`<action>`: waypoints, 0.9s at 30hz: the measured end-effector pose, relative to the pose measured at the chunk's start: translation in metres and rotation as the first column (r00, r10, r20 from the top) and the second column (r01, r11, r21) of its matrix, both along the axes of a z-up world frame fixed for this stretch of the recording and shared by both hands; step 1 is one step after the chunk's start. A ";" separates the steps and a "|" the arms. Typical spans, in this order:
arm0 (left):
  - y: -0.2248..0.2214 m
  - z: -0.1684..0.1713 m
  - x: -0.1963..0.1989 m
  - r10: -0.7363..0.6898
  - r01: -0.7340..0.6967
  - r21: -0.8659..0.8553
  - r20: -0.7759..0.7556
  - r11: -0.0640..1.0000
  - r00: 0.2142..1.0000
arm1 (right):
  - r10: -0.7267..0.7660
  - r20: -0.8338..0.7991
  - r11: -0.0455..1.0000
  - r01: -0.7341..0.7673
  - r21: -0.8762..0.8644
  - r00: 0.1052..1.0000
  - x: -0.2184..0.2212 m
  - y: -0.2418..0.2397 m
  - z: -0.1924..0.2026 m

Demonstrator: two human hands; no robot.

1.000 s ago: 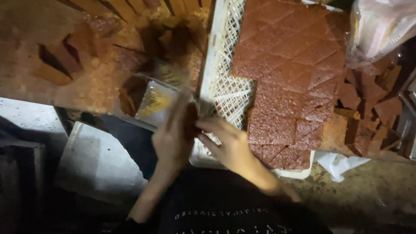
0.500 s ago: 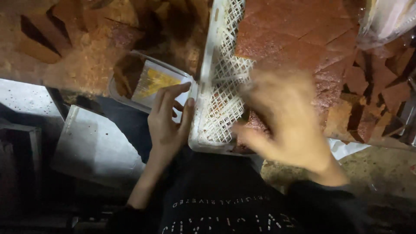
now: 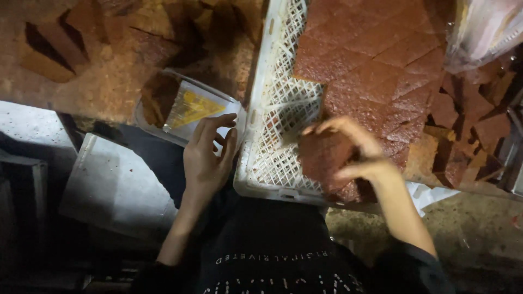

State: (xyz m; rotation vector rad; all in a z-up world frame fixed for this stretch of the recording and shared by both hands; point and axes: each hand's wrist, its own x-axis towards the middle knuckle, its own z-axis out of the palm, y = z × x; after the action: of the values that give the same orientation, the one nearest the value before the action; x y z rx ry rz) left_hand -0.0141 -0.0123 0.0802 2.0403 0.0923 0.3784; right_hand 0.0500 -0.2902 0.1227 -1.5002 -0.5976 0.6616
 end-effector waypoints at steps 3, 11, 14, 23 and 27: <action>-0.001 -0.001 0.001 0.015 -0.015 -0.001 -0.004 1.000 1.000 | -0.212 -0.577 0.838 0.451 0.307 0.788 0.013 -0.013 0.013; -0.023 0.007 0.006 -0.171 0.173 0.011 -0.097 0.985 0.980 | -0.562 0.409 0.592 0.695 -0.409 0.719 0.015 -0.093 -0.012; -0.017 0.001 0.007 -0.126 0.129 0.050 -0.055 0.990 0.991 | -0.315 0.763 0.497 0.783 -0.374 0.564 0.011 -0.079 -0.008; 0.006 0.000 0.005 -0.008 0.014 0.101 -0.060 0.995 0.998 | -0.805 0.106 0.543 0.798 -0.261 0.583 0.014 -0.105 -0.004; 0.009 -0.005 0.006 0.031 -0.023 0.079 -0.102 0.997 0.994 | -0.660 -0.481 0.608 0.786 0.109 0.577 0.025 -0.118 -0.005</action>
State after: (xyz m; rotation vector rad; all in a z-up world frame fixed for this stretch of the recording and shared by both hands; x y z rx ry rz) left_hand -0.0086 -0.0034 0.0748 2.1372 0.1713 0.2967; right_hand 0.0754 -0.4077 0.1180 -1.1097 0.2673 0.1664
